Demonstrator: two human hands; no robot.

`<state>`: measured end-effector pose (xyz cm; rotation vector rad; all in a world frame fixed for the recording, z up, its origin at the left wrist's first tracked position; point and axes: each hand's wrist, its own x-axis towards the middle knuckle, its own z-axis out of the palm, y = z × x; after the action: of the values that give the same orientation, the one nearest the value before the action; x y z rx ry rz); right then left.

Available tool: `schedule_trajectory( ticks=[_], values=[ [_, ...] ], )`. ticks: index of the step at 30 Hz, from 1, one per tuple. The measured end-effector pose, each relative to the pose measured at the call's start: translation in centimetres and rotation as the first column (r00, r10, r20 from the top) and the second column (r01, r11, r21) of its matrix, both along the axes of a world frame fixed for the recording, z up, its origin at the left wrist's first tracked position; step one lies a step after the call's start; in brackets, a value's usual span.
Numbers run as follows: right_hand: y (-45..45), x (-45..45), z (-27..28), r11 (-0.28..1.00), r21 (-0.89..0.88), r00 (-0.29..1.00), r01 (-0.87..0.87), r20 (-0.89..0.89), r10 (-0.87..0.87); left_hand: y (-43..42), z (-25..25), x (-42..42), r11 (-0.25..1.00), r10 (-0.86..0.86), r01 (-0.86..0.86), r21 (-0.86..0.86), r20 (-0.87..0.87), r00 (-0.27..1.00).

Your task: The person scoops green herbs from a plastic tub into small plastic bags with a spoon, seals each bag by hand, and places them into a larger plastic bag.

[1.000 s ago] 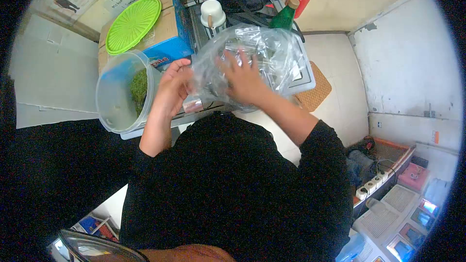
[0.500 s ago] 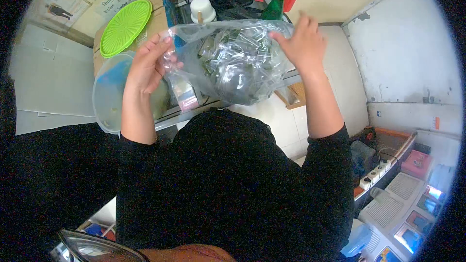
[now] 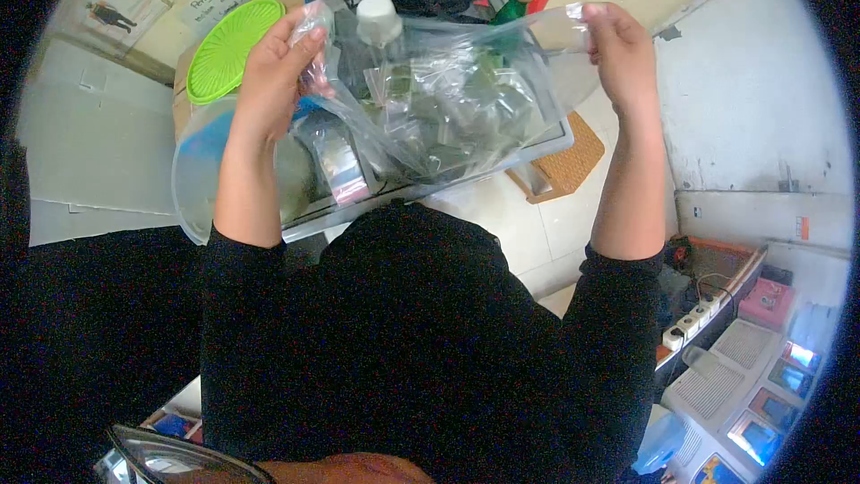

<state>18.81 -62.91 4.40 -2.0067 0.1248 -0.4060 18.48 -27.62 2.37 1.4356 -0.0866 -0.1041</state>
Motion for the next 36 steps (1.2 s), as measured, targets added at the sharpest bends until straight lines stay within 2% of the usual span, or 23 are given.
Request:
schedule_trajectory(
  ticks=[3,5,7,8,11,12,13,15,16,17,18,19,20,21,23,25,26,28,30,31,32,35,36],
  values=[
    [0.8,0.3,-0.7,0.982,0.185,0.988,0.045,0.134,-0.071,1.3,0.4,-0.7,0.992,-0.026,0.033,-0.118,0.058,0.998],
    [1.6,1.4,-0.5,0.943,0.332,0.969,0.024,0.223,-0.103,1.1,1.0,-1.2,0.996,-0.009,0.014,-0.092,0.063,0.998],
    [2.5,1.5,-0.8,0.987,0.152,0.989,0.046,0.135,-0.067,0.4,1.0,-1.9,0.999,0.032,-0.031,-0.031,0.052,0.998],
    [2.9,1.3,-1.0,0.997,0.060,0.995,0.054,0.084,-0.059,1.1,-0.4,-1.6,0.998,-0.058,0.057,0.027,0.021,0.998],
    [4.1,0.4,-0.7,0.958,-0.284,0.991,0.049,-0.109,-0.083,3.1,-2.5,-2.1,0.986,-0.035,0.050,0.161,-0.090,0.995],
    [5.0,-0.1,-0.3,0.857,-0.467,0.968,0.218,0.215,-0.130,3.4,-2.9,-2.7,0.990,-0.009,0.023,0.137,-0.101,0.995],
    [6.5,-0.8,0.2,0.714,-0.560,0.849,0.420,0.520,-0.093,3.7,-3.0,-3.7,0.993,0.019,-0.006,0.116,-0.113,0.993],
    [9.8,-3.2,0.4,0.672,-0.479,0.619,0.566,0.785,0.038,4.6,-3.9,-5.1,0.993,0.074,-0.068,0.096,-0.052,0.996],
    [11.8,-5.1,0.1,0.776,-0.398,0.582,0.490,0.812,0.049,5.3,-4.6,-5.7,0.990,0.098,-0.100,0.095,0.025,0.995],
    [14.4,-6.5,-1.1,0.818,-0.552,0.633,0.160,0.693,0.345,5.9,-4.9,-6.4,0.987,0.122,-0.131,0.094,0.100,0.988],
    [16.9,-8.0,-2.3,0.746,-0.604,0.603,-0.278,0.495,0.626,6.1,-4.3,-7.0,0.966,0.227,-0.243,0.089,0.164,0.960],
    [19.5,-9.5,-3.5,0.584,-0.523,0.521,-0.620,0.283,0.806,6.6,-3.3,-7.8,0.954,0.284,-0.294,0.053,0.147,0.948],
    [22.6,-10.2,-7.5,0.562,-0.336,0.535,-0.756,0.178,0.826,7.4,-2.2,-8.6,0.939,0.339,-0.344,0.020,0.128,0.932],
    [24.9,-9.9,-11.2,0.498,-0.300,0.528,-0.814,-0.023,0.849,8.2,-1.6,-9.5,0.919,0.393,-0.394,-0.012,0.110,0.913],
    [28.1,-8.0,-20.4,0.358,-0.446,0.513,-0.820,-0.296,0.806,10.2,-1.5,-11.5,0.894,0.417,-0.439,0.094,0.186,0.890],
    [29.6,-7.0,-25.0,0.393,-0.534,0.622,-0.748,-0.358,0.697,12.5,-2.0,-13.2,0.884,0.394,-0.440,0.161,0.252,0.884],
    [30.0,-6.6,-27.0,0.350,-0.592,0.638,-0.726,-0.391,0.663,12.8,-1.5,-14.0,0.896,0.410,-0.437,0.077,0.231,0.882],
    [30.1,-5.7,-29.9,0.253,-0.693,0.677,-0.675,-0.446,0.586,13.9,-1.8,-15.3,0.892,0.418,-0.446,0.067,0.248,0.874],
    [29.7,-5.2,-31.3,0.321,-0.615,0.638,-0.720,-0.405,0.655,15.1,-2.4,-16.2,0.904,0.413,-0.427,-0.016,0.289,0.864],
    [29.9,-5.2,-30.3,0.350,-0.573,0.620,-0.741,-0.383,0.684,15.5,-2.7,-16.6,0.898,0.428,-0.440,-0.011,0.259,0.866],
    [29.7,-5.7,-29.2,0.558,-0.437,0.701,-0.706,-0.318,0.638,15.8,-2.9,-16.9,0.892,0.442,-0.452,-0.005,0.229,0.868],
    [30.4,-6.3,-20.8,0.753,-0.246,0.791,-0.611,-0.149,0.593,16.4,-3.1,-17.2,0.873,0.475,-0.484,0.067,0.117,0.872],
    [30.5,-6.9,-17.2,0.784,-0.163,0.800,-0.599,-0.174,0.575,16.3,-3.1,-17.2,0.866,0.484,-0.490,0.103,0.071,0.872]
  ],
)
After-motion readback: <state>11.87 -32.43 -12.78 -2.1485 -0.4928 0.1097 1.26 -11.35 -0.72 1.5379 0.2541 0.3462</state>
